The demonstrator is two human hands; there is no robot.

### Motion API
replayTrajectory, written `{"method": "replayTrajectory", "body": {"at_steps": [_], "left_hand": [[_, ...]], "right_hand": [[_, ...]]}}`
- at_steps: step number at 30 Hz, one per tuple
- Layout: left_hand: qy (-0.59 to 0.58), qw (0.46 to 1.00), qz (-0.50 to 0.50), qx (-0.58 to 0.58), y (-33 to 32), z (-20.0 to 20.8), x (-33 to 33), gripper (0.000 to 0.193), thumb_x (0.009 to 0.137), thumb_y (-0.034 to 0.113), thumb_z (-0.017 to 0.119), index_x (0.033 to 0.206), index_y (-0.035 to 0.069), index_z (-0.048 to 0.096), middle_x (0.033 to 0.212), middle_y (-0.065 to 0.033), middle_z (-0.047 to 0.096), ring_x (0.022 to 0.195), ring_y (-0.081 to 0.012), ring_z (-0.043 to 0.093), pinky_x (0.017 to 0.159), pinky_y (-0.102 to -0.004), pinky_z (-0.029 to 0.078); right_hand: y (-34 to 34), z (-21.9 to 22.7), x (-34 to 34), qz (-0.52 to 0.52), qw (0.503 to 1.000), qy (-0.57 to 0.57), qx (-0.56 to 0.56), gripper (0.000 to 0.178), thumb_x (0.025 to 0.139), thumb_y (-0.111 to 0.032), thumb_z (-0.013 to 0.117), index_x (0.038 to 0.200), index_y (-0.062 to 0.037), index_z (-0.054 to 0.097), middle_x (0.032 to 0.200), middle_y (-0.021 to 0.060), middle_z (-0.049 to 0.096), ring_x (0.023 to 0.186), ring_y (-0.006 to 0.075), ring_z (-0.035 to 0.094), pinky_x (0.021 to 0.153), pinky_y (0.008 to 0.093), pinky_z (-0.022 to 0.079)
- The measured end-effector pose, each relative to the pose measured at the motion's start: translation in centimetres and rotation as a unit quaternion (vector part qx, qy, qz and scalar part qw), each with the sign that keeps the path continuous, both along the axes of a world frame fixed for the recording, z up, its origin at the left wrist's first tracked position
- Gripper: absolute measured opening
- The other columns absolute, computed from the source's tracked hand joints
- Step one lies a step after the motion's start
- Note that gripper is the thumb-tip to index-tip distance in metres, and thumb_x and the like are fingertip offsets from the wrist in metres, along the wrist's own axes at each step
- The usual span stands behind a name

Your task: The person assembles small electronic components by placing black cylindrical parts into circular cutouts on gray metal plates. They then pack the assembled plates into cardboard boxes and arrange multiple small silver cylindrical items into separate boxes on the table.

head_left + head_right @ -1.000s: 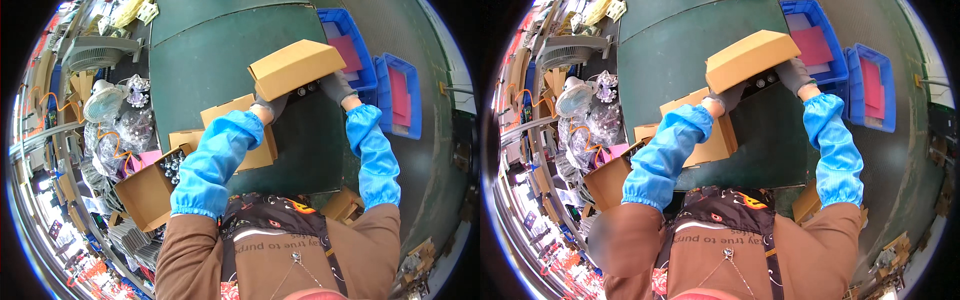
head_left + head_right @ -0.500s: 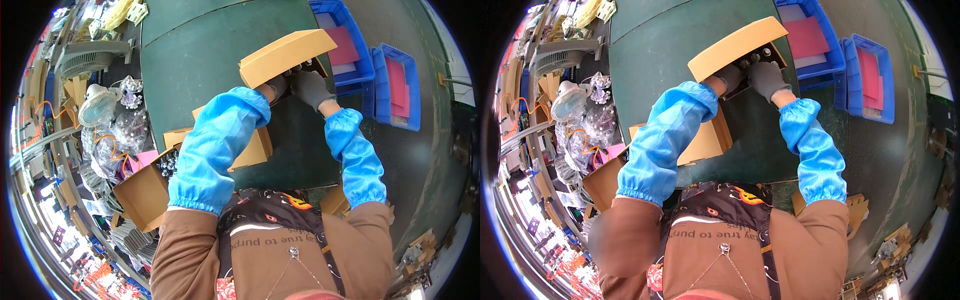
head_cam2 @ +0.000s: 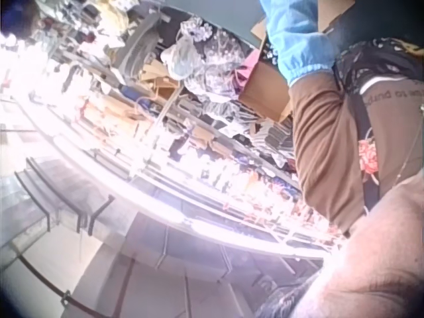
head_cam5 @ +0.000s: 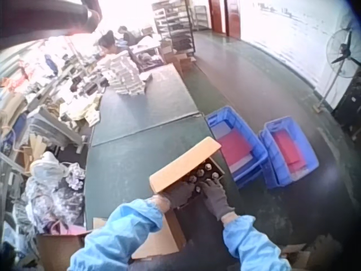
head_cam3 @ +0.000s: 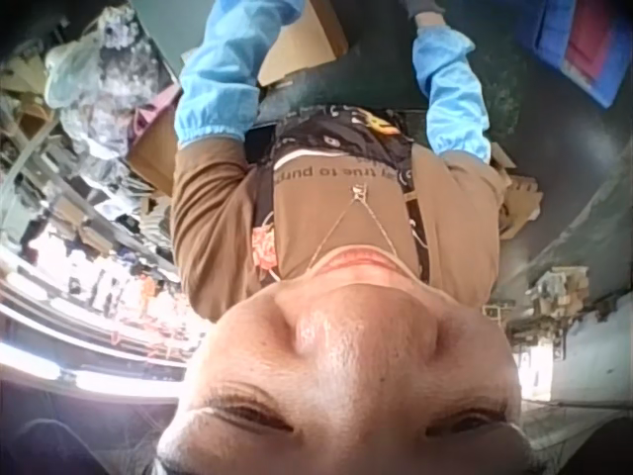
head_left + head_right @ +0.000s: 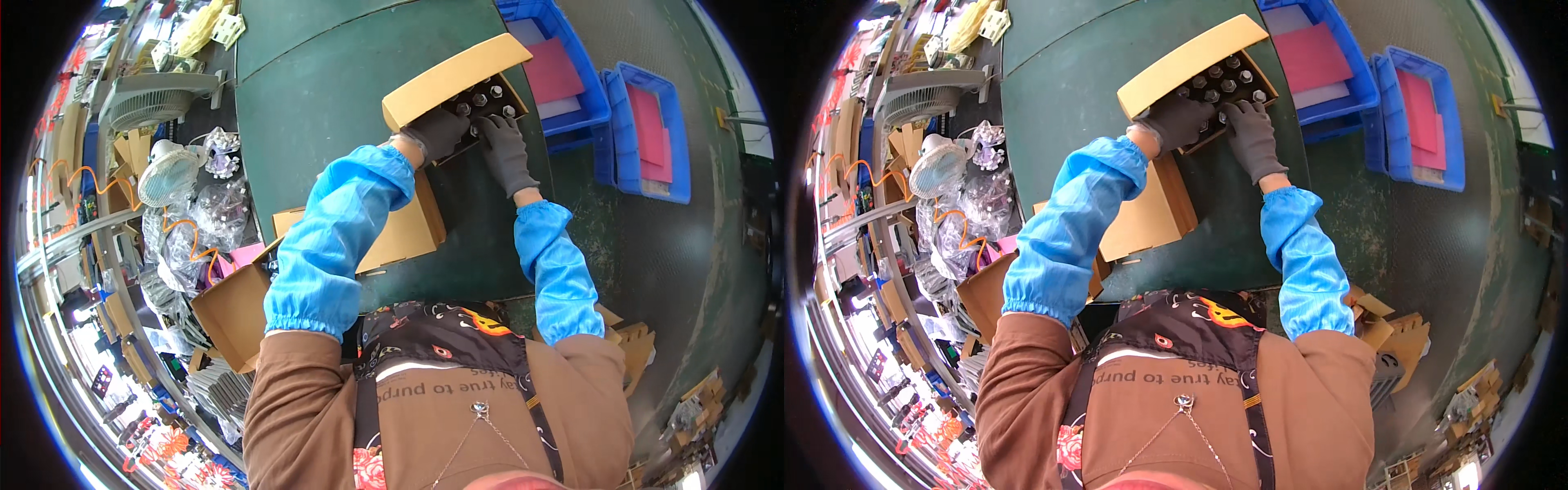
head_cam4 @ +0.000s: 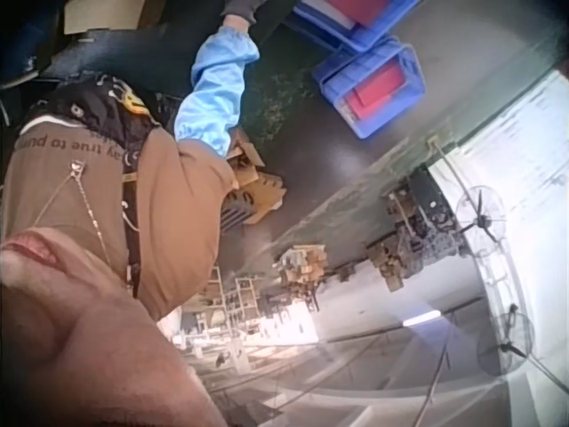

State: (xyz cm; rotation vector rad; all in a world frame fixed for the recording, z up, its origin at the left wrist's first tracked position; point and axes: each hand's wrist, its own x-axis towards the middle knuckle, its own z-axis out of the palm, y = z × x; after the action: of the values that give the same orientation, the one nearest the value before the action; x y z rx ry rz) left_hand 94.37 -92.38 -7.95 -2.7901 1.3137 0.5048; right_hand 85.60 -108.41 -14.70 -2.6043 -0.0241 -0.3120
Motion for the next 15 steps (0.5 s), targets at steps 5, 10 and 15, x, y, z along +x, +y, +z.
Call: {"method": "replayTrajectory", "body": {"at_steps": [5, 10, 15], "left_hand": [[0.021, 1.000, 0.011, 0.013, -0.7, -1.2, -0.8, 0.023, 0.086, 0.020, 0.058, 0.103, 0.011, 0.071, 0.099, -0.0176, 0.071, 0.097, -0.0332, 0.069, 0.084, -0.0455, 0.054], [0.098, 0.988, 0.089, -0.075, 1.3, -0.1, -0.8, 0.022, 0.090, 0.021, 0.057, 0.105, 0.010, 0.069, 0.103, -0.0161, 0.071, 0.098, -0.0336, 0.069, 0.087, -0.0419, 0.054], [0.080, 0.984, 0.130, -0.096, 3.4, 1.5, -1.3, 0.029, 0.091, 0.021, 0.058, 0.118, 0.012, 0.066, 0.105, -0.0153, 0.070, 0.099, -0.0339, 0.068, 0.088, -0.0401, 0.054]], "right_hand": [[-0.1, -0.6, 0.0, 0.012, 1.000, -0.006, -0.006, 0.032, 0.082, -0.007, 0.063, 0.114, -0.0116, 0.066, 0.111, 0.0107, 0.064, 0.108, 0.0373, 0.058, 0.090, 0.0476, 0.050], [-0.8, -0.3, 0.0, 0.028, 0.999, -0.002, -0.032, 0.031, 0.083, -0.010, 0.063, 0.114, -0.0118, 0.065, 0.113, 0.0104, 0.064, 0.109, 0.0371, 0.058, 0.090, 0.0480, 0.049], [1.0, 2.3, 0.6, 0.073, 0.982, 0.070, -0.157, 0.031, 0.085, -0.019, 0.065, 0.115, -0.0125, 0.064, 0.115, 0.0109, 0.064, 0.107, 0.0335, 0.061, 0.086, 0.0484, 0.051]]}}
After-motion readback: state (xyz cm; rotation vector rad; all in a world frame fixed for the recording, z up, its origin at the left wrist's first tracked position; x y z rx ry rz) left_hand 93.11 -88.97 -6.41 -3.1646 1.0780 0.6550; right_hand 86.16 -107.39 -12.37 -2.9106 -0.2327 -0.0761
